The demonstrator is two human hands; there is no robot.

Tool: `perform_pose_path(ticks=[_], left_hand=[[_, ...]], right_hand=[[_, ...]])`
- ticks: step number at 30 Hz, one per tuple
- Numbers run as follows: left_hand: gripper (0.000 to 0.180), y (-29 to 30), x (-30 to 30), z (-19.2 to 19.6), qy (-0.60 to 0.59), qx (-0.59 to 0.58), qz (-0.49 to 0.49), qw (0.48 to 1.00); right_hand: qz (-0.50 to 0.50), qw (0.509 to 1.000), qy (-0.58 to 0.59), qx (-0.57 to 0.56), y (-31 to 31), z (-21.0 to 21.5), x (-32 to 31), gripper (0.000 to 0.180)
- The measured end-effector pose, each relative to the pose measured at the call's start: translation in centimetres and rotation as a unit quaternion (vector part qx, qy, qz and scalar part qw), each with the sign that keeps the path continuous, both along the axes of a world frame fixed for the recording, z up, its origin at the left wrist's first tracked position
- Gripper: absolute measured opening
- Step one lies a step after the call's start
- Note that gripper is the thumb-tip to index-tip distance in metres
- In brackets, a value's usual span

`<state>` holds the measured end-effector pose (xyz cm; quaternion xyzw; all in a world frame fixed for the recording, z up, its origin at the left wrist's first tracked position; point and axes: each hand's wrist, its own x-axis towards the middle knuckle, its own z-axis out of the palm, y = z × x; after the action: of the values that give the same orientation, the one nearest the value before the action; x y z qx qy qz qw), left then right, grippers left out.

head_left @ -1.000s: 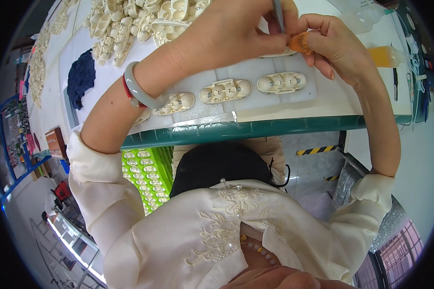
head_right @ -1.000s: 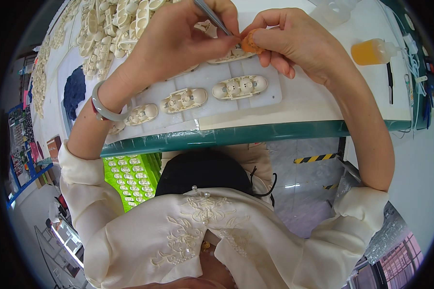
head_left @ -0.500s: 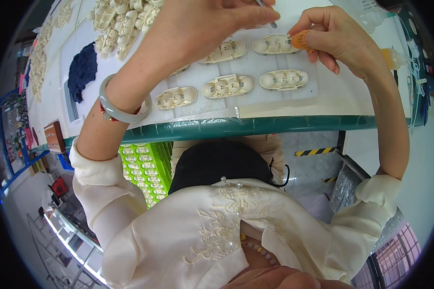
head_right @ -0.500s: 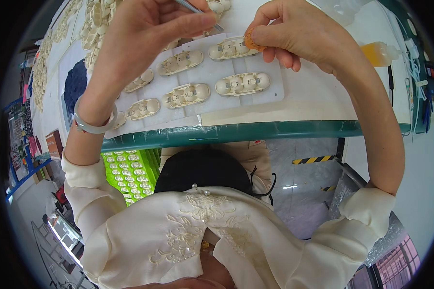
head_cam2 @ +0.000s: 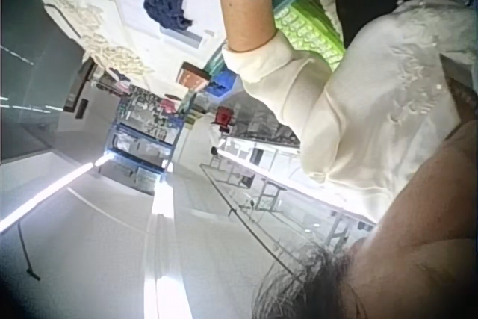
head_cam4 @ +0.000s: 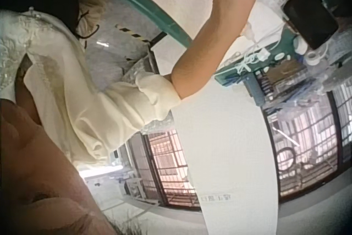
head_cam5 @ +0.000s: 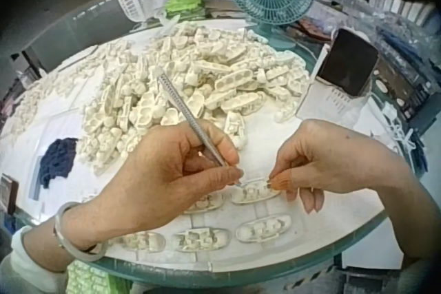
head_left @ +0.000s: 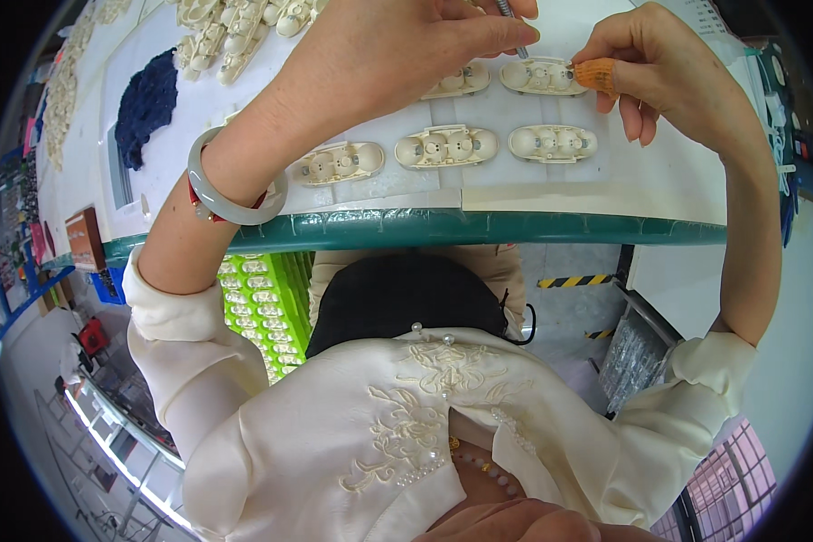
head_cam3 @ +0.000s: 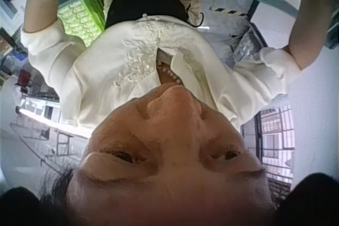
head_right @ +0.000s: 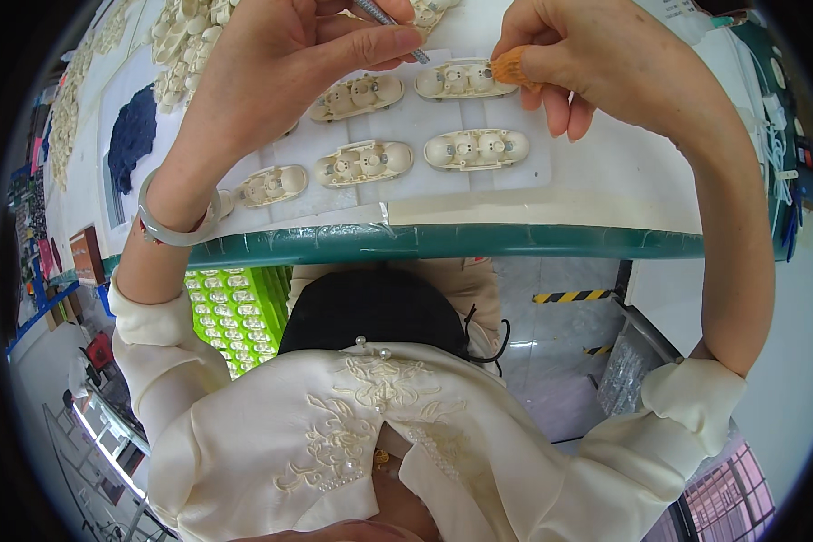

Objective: The recorder is assembling small plastic components, applying glue from a bottle and using a metal tool to clean or scrape the parts.

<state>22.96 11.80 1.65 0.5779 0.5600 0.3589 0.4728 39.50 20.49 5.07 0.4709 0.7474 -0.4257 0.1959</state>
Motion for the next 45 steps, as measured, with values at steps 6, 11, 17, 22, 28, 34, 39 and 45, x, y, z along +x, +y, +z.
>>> perform_pose_path(ticks=[6, 11, 17, 22, 28, 34, 39, 45], left_hand=[[0.012, -0.1, -1.1, -2.0, -0.007, 0.142, -0.032, 0.989], [0.008, 1.4, -1.5, 0.0, 0.188, 0.292, -0.179, 0.920], [0.007, 2.9, 0.1, -0.7, 0.063, 0.094, -0.104, 0.988], [0.027, 3.6, 1.1, -0.5, 0.190, -0.019, -0.075, 0.979], [0.030, 3.9, 2.3, 0.2, 0.260, -0.039, -0.062, 0.963], [0.034, 5.1, 2.1, 0.4, 0.219, -0.140, -0.107, 0.960], [0.032, 4.5, 2.1, 0.6, 0.210, -0.123, -0.076, 0.967], [0.031, 4.5, 2.0, 0.4, 0.239, -0.131, -0.079, 0.959]], right_hand=[[0.081, 0.979, 0.167, 0.080, 0.8, -3.8, 2.4, 0.014], [0.060, 0.983, 0.153, 0.079, 0.4, -2.4, 1.5, 0.012], [-0.006, 0.999, 0.037, -0.029, 0.5, -1.1, 0.5, 0.014], [-0.001, 0.998, 0.052, -0.036, 0.6, -1.0, 0.5, 0.013], [0.008, 0.994, 0.097, -0.048, 0.9, -1.3, 1.2, 0.012], [-0.053, 0.984, 0.127, -0.109, 1.6, -2.5, 2.2, 0.011], [-0.107, 0.975, 0.154, -0.123, 1.5, -3.3, 2.5, 0.011], [-0.104, 0.968, 0.185, -0.135, 1.3, -3.8, 2.3, 0.012]])
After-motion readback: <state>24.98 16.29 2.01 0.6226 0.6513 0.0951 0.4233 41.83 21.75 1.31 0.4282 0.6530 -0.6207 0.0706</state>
